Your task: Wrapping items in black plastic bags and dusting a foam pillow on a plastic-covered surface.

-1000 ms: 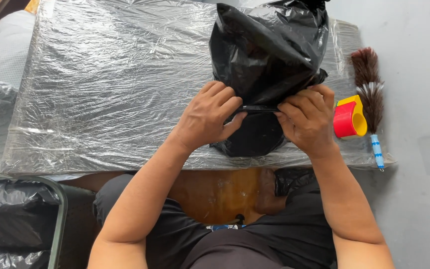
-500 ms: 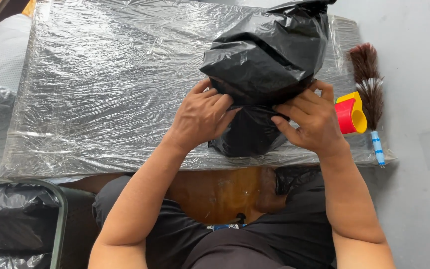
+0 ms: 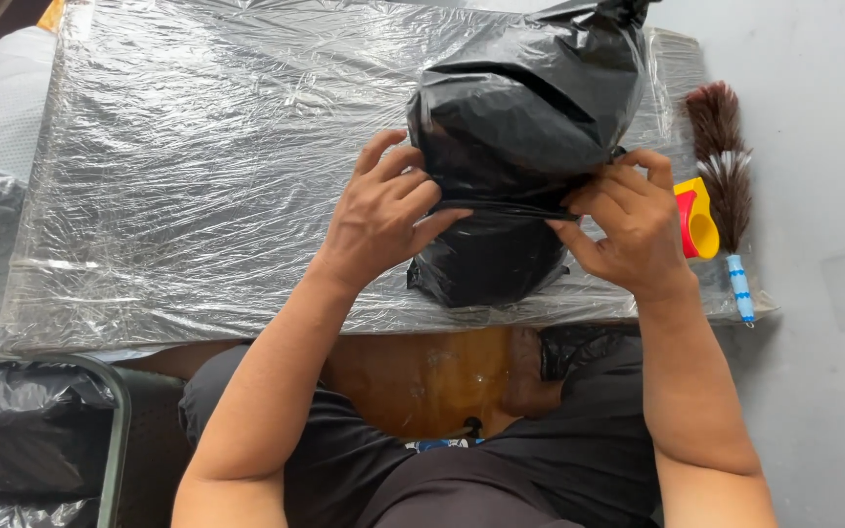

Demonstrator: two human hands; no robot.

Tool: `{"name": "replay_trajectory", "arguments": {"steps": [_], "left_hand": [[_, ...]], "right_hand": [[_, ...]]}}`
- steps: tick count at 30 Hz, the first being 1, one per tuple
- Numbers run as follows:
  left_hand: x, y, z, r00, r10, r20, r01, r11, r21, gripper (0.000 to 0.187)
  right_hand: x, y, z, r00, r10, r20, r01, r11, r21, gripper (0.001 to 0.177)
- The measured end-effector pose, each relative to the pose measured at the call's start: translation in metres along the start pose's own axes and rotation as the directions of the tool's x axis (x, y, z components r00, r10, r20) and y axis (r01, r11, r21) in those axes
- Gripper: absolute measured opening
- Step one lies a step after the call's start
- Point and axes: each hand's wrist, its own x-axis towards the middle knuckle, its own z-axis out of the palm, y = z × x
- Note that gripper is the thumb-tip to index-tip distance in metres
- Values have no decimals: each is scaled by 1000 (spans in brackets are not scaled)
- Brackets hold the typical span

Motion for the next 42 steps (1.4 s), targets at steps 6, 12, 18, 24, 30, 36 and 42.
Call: {"name": "replay_trajectory", "arguments": {"steps": [6, 12, 18, 24, 30, 36, 42], "left_hand": [[-9, -4, 0, 1000, 16, -11, -17, 995, -96, 45], [-5, -1, -7, 1000, -3, 19, 5, 997, -83, 45], [3, 1, -24, 992, 50, 120, -38, 994, -103, 28], [6, 3, -28, 971, 96, 219, -73, 991, -112, 22], [5, 5, -33, 971, 78, 224, -56, 993, -103, 25], [1, -5, -26, 996, -17, 89, 29, 991, -132, 54], [-16, -18, -9, 807, -584, 90, 579, 752, -315, 21]], "right_hand": [[-3, -1, -2, 999, -6, 40, 0, 989, 149, 37], [-1, -3, -11, 997, 4, 77, -22, 972, 235, 28], [-28, 16, -11, 907, 413, -79, -343, 836, 428, 19], [-4, 23, -5, 518, 805, 291, -792, 322, 520, 30], [-30, 41, 8, 412, 725, 551, -855, 100, 508, 35], [-18, 35, 3, 485, 750, 450, -777, 133, 615, 31], [-47, 51, 3, 516, 772, 371, -819, 319, 477, 21]]}}
